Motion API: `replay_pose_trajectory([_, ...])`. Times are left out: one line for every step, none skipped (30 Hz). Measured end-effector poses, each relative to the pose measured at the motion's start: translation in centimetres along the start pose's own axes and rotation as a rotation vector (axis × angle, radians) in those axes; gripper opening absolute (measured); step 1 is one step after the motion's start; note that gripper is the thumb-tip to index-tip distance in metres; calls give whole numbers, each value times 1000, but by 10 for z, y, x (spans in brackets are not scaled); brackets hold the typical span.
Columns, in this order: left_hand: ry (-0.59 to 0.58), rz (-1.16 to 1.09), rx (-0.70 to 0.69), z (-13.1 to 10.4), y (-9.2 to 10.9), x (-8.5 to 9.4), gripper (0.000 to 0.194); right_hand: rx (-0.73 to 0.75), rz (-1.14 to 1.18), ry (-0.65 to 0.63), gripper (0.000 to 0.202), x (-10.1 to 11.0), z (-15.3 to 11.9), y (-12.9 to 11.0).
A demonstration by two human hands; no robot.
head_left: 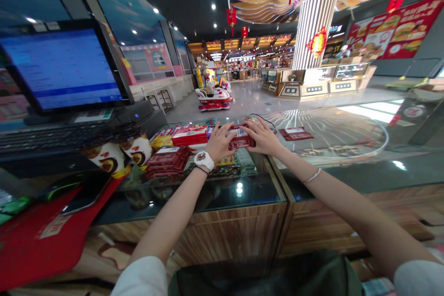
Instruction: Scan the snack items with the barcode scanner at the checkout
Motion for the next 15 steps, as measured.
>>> replay_pose_trajectory([6, 4, 2, 0, 0, 0, 47, -4, 0, -1, 74, 0, 0, -1])
replay_pose_trajectory([13, 7, 5, -1, 0, 0, 46, -5, 7, -1, 75, 0, 1, -1])
replay_pose_trajectory([21, 9, 9, -2, -1, -1, 44, -2, 20, 1, 75, 1, 2, -1])
replay_pose_trajectory([27, 7, 13, -2, -1, -1, 43, 3, 41, 6, 76, 1, 3, 0])
replay_pose_trajectory([31, 3, 18, -3, -2, -1, 42, 4, 68, 15, 75, 3, 3, 2])
replay_pose_trajectory([33, -4, 21, -3, -3, -2, 41, -3, 98, 32, 73, 4, 1, 7])
replay_pose_trajectory([35, -10, 24, -4, -4, -2, 41, -24, 128, 56, 68, 6, -1, 15])
replay_pose_trajectory([36, -14, 27, -4, -5, -2, 40, -61, 155, 84, 62, 8, -6, 25])
replay_pose_trajectory([37, -16, 31, -4, -6, -2, 39, -108, 177, 116, 55, 9, -12, 38])
replay_pose_trajectory([36, -17, 37, -4, -6, -2, 38, -165, 189, 141, 49, 10, -21, 52])
replay_pose_trajectory([36, -19, 45, -4, -7, -2, 38, -216, 197, 153, 46, 9, -30, 67])
replay_pose_trajectory([35, -22, 54, -4, -8, -2, 38, -250, 208, 145, 45, 6, -40, 80])
replay_pose_trajectory([35, -26, 63, -4, -9, -1, 38, -270, 227, 120, 48, 2, -50, 92])
replay_pose_trajectory([36, -29, 73, -4, -9, -1, 39, -283, 249, 94, 54, -2, -58, 102])
replay_pose_trajectory([39, -29, 79, -4, -10, -1, 39, -289, 271, 68, 59, -7, -66, 110])
Point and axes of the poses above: each hand's wrist, its own z-axis towards the middle knuckle, its own x-axis out of the back of the hand, y = z × x, the point moved 5 cm from there along z, towards the middle knuckle, and after that the axes turned 12 degrees about x, right-handed, at the moved point
